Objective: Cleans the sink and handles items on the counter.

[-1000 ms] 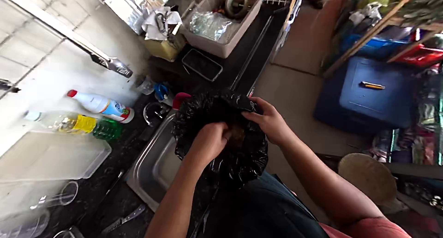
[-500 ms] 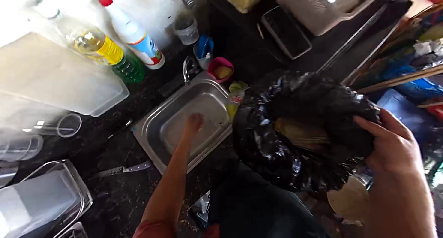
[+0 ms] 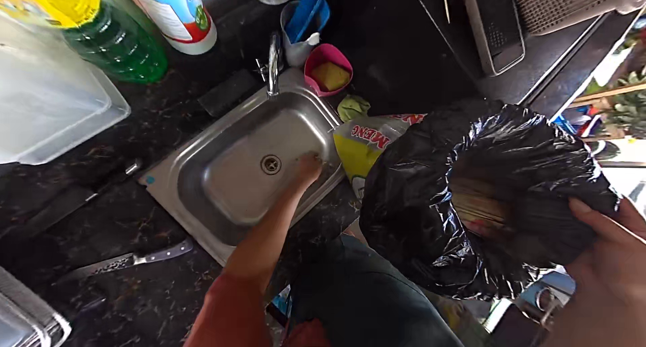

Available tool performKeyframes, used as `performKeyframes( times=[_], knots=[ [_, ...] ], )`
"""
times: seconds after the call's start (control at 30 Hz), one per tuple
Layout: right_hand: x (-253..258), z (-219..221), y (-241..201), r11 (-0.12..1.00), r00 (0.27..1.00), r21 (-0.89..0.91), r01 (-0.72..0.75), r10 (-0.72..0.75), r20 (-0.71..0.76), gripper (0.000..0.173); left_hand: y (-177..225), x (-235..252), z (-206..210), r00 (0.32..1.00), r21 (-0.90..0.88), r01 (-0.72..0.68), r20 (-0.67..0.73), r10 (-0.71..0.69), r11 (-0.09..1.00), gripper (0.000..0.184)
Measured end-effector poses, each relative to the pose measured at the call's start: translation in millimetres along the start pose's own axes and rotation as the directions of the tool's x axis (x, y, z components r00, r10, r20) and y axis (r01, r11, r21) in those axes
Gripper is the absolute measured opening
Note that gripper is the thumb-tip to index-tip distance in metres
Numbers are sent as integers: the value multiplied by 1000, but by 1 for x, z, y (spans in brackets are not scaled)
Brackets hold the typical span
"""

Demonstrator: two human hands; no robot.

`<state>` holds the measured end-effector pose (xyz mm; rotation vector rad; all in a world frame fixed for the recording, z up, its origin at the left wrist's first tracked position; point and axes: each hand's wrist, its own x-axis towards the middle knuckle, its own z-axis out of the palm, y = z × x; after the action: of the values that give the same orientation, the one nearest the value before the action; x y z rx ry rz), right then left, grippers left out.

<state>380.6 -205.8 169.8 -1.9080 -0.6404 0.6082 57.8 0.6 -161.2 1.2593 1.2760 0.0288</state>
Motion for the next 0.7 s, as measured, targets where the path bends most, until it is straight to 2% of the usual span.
performKeyframes(
  times=[0.07,0.17,0.27,0.33,0.43,0.5,0.6,0.7],
  knots=[
    [-2,-3,1,1000,1000,9,1,-1,4,46,9,-30,-19,996,88,-82,30,80,993,35],
    [-3,-3,2,1000,1000,30,2,-2,4,45,-13,-52,-16,986,6,-47,161,45,999,39],
    [-3,0,2,1000,1000,23,-5,5,-5,43,-34,-29,6,968,-180,-63,227,103,982,46],
    [-5,4,0,1000,1000,17,-7,7,-15,43,-39,-3,15,950,-214,-115,262,170,970,50],
    [-9,8,-7,1000,999,-18,-9,9,-41,41,-38,29,22,983,-193,-91,142,119,977,42],
    [-10,7,-9,1000,999,-17,-23,23,-46,40,-27,18,16,994,-210,-91,46,103,973,35],
    [-12,4,-5,999,999,-16,-29,29,-47,40,-8,-17,15,973,-279,-184,85,216,942,33],
    [-11,8,-3,999,999,-24,-21,20,-50,43,-12,5,32,968,-278,-175,124,216,945,43]
  ],
)
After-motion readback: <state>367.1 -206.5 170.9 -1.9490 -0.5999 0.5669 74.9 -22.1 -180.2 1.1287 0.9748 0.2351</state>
